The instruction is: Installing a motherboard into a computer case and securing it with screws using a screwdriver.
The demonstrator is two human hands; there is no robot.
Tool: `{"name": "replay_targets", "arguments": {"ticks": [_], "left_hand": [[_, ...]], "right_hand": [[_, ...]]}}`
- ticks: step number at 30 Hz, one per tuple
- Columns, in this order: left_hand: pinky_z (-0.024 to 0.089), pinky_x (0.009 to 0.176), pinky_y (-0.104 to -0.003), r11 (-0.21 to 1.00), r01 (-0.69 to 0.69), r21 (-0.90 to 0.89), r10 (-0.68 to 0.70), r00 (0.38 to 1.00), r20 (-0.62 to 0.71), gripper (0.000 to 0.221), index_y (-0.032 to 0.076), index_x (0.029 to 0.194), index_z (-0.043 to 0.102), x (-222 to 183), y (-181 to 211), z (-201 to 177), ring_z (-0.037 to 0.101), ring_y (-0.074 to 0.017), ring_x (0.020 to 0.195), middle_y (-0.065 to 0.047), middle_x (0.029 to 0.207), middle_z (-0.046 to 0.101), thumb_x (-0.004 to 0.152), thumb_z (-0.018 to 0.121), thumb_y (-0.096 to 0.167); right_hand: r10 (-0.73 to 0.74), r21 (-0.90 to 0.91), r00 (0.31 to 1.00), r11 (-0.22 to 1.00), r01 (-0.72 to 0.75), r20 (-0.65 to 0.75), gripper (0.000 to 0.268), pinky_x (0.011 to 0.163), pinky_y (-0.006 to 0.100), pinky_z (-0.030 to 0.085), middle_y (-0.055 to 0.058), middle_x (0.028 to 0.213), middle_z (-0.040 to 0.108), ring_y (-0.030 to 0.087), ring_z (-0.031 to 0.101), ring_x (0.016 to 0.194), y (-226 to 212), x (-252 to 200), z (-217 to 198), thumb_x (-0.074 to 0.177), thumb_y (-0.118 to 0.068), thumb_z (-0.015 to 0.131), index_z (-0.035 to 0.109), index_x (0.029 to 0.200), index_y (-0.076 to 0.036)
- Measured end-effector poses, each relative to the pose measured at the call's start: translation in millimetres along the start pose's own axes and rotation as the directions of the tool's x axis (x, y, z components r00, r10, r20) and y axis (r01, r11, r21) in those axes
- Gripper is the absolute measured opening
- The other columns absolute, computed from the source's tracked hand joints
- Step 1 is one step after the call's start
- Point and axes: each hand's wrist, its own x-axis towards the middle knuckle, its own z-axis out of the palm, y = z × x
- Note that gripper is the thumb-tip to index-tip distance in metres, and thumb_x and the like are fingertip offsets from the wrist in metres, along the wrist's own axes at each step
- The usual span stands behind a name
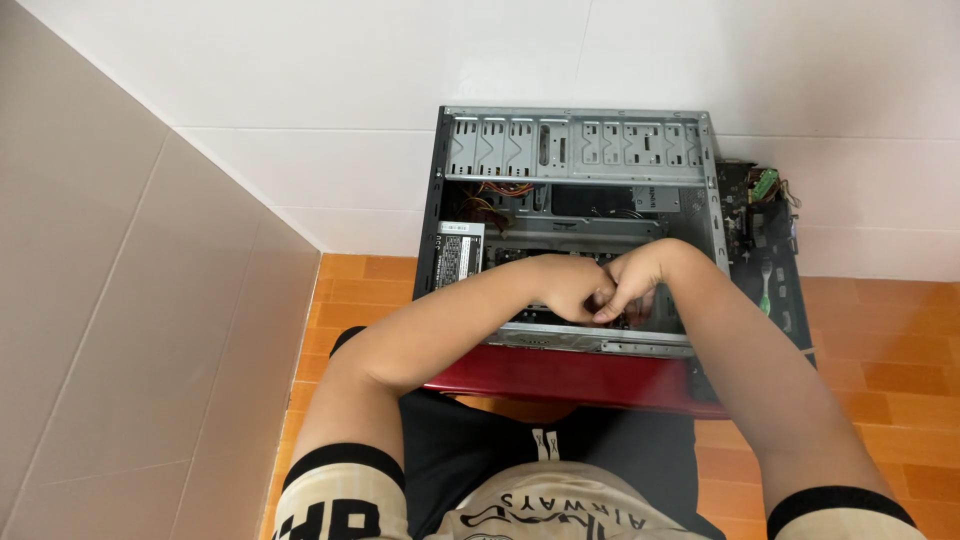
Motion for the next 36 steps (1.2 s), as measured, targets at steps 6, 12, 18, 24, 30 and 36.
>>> {"name": "replay_targets", "arguments": {"ticks": [6, 12, 18, 24, 30, 36], "left_hand": [[0.058, 0.067, -0.037, 1.000, 0.023, -0.009, -0.023, 0.999, -0.030, 0.028, 0.017, 0.074, 0.074, 15.2, -22.3, 15.2, 0.073, -0.0258, 0.069, 0.000, 0.069, 0.074, 0.078, 0.081, 0.043], [0.058, 0.072, -0.044, 0.999, 0.040, -0.027, -0.039, 0.999, 0.036, 0.030, 0.011, 0.080, 0.076, -4.2, 4.2, -2.9, 0.075, -0.0372, 0.080, -0.011, 0.078, 0.077, 0.081, 0.077, 0.041], [0.061, 0.064, -0.039, 0.973, 0.152, 0.176, -0.142, 0.987, -0.070, 0.045, 0.025, 0.072, 0.079, 14.1, -6.7, 12.4, 0.075, -0.0284, 0.068, -0.001, 0.066, 0.074, 0.072, 0.072, 0.069], [0.061, 0.063, -0.039, 0.958, 0.218, 0.189, -0.204, 0.975, -0.090, 0.043, 0.024, 0.073, 0.080, 17.5, 1.2, 18.9, 0.075, -0.0291, 0.067, -0.002, 0.064, 0.073, 0.072, 0.071, 0.066], [0.061, 0.064, -0.040, 0.966, 0.165, 0.198, -0.153, 0.985, -0.077, 0.042, 0.022, 0.074, 0.079, 19.1, 2.7, 28.7, 0.075, -0.0303, 0.069, -0.004, 0.066, 0.073, 0.074, 0.071, 0.063], [0.061, 0.066, -0.041, 0.976, 0.113, 0.187, -0.106, 0.993, -0.049, 0.041, 0.019, 0.075, 0.079, 21.8, -0.2, 34.6, 0.075, -0.0314, 0.071, -0.006, 0.068, 0.073, 0.076, 0.070, 0.060]], "right_hand": [[-0.021, 0.033, 1.000, 0.999, 0.021, 0.016, 0.103, 0.080, 0.057, 0.062, 0.029, 0.124, 0.070, 0.041, 0.078, 0.090, 9.7, 6.5, -5.3, 0.076, -0.038, 0.101, 0.041, 0.149, 0.004], [-0.042, 0.036, 0.997, 0.999, 0.040, 0.058, 0.094, 0.081, 0.058, 0.062, 0.028, 0.123, 0.072, 0.041, 0.078, 0.090, 10.7, 12.7, -7.1, 0.081, -0.036, 0.096, 0.043, 0.147, 0.005], [-0.032, 0.033, 0.998, 0.999, 0.031, 0.056, 0.094, 0.081, 0.058, 0.063, 0.027, 0.120, 0.073, 0.041, 0.078, 0.089, 12.0, 11.8, -7.2, 0.080, -0.034, 0.096, 0.044, 0.147, 0.007], [-0.027, 0.075, 0.999, 0.997, 0.025, 0.025, 0.099, 0.075, 0.059, 0.064, 0.029, 0.119, 0.072, 0.043, 0.078, 0.086, 19.7, 15.7, -11.3, 0.078, -0.030, 0.099, 0.040, 0.150, 0.005], [-0.025, 0.084, 0.998, 0.996, 0.021, 0.052, 0.095, 0.078, 0.059, 0.063, 0.033, 0.129, 0.066, 0.046, 0.077, 0.091, 10.2, 6.6, -5.3, 0.084, -0.021, 0.093, 0.034, 0.154, 0.006], [-0.032, 0.078, 0.997, 0.997, 0.026, 0.069, 0.095, 0.076, 0.057, 0.066, 0.030, 0.136, 0.063, 0.045, 0.077, 0.093, 10.0, 13.2, -2.0, 0.083, -0.026, 0.095, 0.038, 0.154, 0.002]]}}
